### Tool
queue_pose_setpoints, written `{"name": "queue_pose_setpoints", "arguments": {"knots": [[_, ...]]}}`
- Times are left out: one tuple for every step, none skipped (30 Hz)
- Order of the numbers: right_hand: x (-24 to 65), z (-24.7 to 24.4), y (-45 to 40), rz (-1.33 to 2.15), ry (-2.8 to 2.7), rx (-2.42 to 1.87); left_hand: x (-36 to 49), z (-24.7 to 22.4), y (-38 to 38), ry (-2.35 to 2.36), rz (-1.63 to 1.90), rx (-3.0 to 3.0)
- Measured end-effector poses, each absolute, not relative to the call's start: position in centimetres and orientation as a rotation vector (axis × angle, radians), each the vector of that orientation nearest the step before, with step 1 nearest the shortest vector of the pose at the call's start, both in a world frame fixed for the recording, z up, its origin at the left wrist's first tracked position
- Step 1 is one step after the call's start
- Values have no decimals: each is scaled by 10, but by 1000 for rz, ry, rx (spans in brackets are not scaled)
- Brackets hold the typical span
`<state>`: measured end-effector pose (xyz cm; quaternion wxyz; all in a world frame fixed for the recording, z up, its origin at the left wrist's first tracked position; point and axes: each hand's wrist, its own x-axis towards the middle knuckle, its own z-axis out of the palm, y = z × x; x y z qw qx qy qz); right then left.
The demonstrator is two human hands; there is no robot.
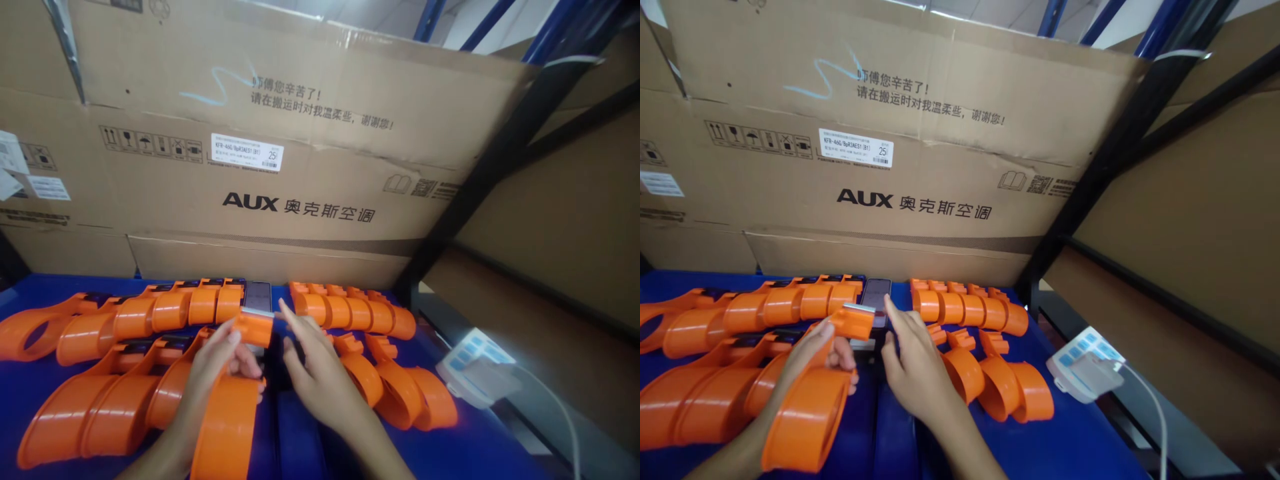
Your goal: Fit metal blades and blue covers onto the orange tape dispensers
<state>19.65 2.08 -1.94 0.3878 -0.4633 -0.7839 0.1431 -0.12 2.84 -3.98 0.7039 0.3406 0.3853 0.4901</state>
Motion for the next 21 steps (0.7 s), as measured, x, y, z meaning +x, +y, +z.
{"name": "queue_pose_setpoints", "arguments": {"knots": [[197,-22,23,333,-1977,-1200,-6,-39,31,841,1032,725],[197,-25,24,304,-1967,-1226,-11,-38,33,824,989,706],[198,-29,26,285,-1967,-1253,-15,-38,35,810,964,702],[198,-33,28,278,-1976,-1280,-18,-38,36,805,969,704],[198,-37,30,283,-1988,-1303,-19,-39,37,810,977,703],[199,-42,31,301,-2005,-1321,-19,-39,37,818,989,693],[200,-45,33,321,-2022,-1334,-19,-40,38,826,979,679],[200,-49,35,343,-2040,-1343,-18,-41,38,831,939,664],[201,-51,36,367,-2058,-1349,-17,-42,39,834,909,649],[202,-52,37,387,-2072,-1352,-16,-42,40,836,889,640],[202,-52,38,405,-2085,-1355,-16,-42,41,832,871,643],[202,-51,38,422,-2097,-1356,-17,-41,43,827,859,652],[202,-50,38,438,-2107,-1356,-19,-40,44,816,844,663],[202,-48,37,457,-2116,-1356,-21,-39,46,793,813,675],[202,-46,37,477,-2120,-1357,-24,-38,48,764,767,687],[202,-44,36,493,-2117,-1366,-28,-36,50,736,724,698],[202,-42,35,501,-2107,-1383,-30,-36,52,716,696,705],[203,-40,35,494,-2090,-1412,-32,-35,53,708,688,708],[204,-39,36,468,-2069,-1449,-33,-36,54,711,696,708],[205,-38,36,425,-2048,-1490,-33,-37,54,720,708,706],[207,-37,38,370,-2029,-1533,-32,-38,54,736,731,701]]}}
